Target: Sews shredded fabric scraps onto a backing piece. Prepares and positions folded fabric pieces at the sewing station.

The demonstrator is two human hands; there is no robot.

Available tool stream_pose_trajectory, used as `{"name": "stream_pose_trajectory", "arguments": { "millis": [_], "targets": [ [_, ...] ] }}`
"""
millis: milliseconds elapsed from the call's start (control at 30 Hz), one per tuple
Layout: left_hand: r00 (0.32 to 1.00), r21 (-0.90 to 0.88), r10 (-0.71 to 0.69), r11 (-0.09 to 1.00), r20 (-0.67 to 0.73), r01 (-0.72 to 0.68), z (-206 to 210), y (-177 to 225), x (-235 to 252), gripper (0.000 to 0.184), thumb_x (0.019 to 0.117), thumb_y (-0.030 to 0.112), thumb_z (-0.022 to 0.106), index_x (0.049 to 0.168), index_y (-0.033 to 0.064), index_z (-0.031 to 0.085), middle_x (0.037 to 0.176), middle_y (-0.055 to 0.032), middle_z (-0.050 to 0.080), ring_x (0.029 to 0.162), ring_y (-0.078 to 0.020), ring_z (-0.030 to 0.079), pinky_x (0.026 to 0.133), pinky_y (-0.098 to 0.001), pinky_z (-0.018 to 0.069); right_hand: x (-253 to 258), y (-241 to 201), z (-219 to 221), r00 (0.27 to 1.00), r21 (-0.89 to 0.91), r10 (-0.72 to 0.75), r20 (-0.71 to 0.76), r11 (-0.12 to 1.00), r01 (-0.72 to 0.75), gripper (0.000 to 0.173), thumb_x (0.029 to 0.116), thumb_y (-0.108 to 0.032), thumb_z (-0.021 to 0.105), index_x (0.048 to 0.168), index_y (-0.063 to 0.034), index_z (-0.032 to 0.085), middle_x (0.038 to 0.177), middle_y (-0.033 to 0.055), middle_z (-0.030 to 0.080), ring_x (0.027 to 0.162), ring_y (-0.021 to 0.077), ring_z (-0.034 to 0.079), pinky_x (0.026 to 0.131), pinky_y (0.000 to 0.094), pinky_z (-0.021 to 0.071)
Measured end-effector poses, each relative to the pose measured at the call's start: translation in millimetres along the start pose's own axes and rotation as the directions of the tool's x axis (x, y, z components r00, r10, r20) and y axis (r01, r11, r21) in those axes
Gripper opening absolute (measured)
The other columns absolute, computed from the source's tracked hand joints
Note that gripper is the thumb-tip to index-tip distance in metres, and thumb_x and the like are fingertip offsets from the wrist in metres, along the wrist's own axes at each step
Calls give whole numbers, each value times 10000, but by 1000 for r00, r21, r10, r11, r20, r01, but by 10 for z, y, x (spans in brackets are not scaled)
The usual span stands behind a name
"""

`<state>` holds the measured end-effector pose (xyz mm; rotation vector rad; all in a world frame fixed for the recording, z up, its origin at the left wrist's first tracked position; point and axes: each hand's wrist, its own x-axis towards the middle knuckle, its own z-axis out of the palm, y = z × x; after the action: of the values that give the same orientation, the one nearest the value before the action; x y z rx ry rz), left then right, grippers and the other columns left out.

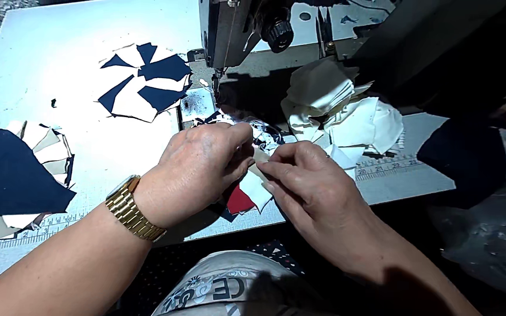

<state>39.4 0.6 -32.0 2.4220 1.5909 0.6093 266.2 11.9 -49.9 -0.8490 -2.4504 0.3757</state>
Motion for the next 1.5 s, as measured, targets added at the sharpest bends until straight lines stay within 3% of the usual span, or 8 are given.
{"name": "stream_pose_trajectory", "arguments": {
  "millis": [133, 333, 633, 800, 1033, 1133, 1267, 1500],
  "targets": [
    [998, -117, 0, 993, -62, -7, -37, -41, 1, 171, 986, 310, 622, 1046, 176, 709, 805, 58, 643, 691, -65, 599, 621, -317, 506, -121, 75, -357, 999, 65, 44, -25, 997, -42, 262, 996, -144, 571, 1166, -55, 750, 1194, 74, 675, 1071, 103, 651, 910, 244, 561],
    [981, -293, -26, 955, -190, -32, -43, -18, 12, 141, 966, 238, 665, 1037, 125, 710, 719, 80, 607, 590, 40, 508, 538, -139, 421, -336, 287, -618, 969, 0, 234, -85, 972, -234, 149, 935, -157, 626, 997, -91, 744, 1050, 19, 678, 913, 40, 652, 770, 177, 561],
    [975, -302, -41, 953, -219, -28, -51, -9, 3, 142, 969, 217, 659, 1045, 108, 708, 715, 74, 594, 582, 42, 494, 532, -127, 408, -353, 423, -518, 944, -65, 275, -184, 954, -291, 274, 886, -160, 640, 1122, -25, 668, 1084, 82, 605, 890, 105, 621, 766, 243, 557],
    [981, -310, -59, 951, -187, -2, -82, 19, -8, 145, 976, 201, 665, 1064, 92, 703, 696, 62, 579, 559, 23, 478, 515, -135, 392, -364, 496, -425, 950, -109, 243, -195, 958, -267, 199, 968, -154, 605, 1035, -28, 744, 1039, 99, 628, 917, 120, 607, 762, 221, 513],
    [976, -360, 31, 927, -216, -109, -31, -12, 53, 209, 949, 215, 703, 1105, 76, 708, 717, 65, 577, 587, 30, 462, 532, -135, 384, -337, 425, -583, 941, 296, 258, -218, 937, -188, 138, 955, -114, 617, 1073, -87, 683, 1121, -41, 672, 963, 12, 656, 820, 165, 571],
    [977, -406, 126, 895, -170, -186, -79, 83, 138, 332, 932, 253, 749, 1192, 53, 697, 753, 54, 621, 618, 26, 511, 562, -142, 438, -260, 439, -659, 951, 405, 238, -198, 903, -142, 140, 968, -159, 654, 1105, -146, 679, 980, -102, 691, 832, 3, 665, 741, 162, 577],
    [970, -446, 233, 862, -77, -242, -196, 255, 265, 486, 915, 330, 768, 1292, 43, 662, 796, 51, 643, 656, 19, 530, 593, -155, 453, -36, 344, -696, 982, 490, 144, -126, 870, -65, 147, 968, -143, 670, 1112, -116, 688, 947, -74, 695, 788, 30, 670, 702, 172, 586],
    [961, -395, 265, 877, -79, -275, -412, 279, 412, 125, 972, 187, 696, 928, 72, 721, 721, 52, 616, 633, 28, 536, 574, -145, 438, 310, 127, -581, 976, 594, 166, -142, 803, -50, 106, 998, -174, 645, 1096, -136, 660, 875, -111, 662, 716, -13, 631, 650, 134, 553]
  ]
}}
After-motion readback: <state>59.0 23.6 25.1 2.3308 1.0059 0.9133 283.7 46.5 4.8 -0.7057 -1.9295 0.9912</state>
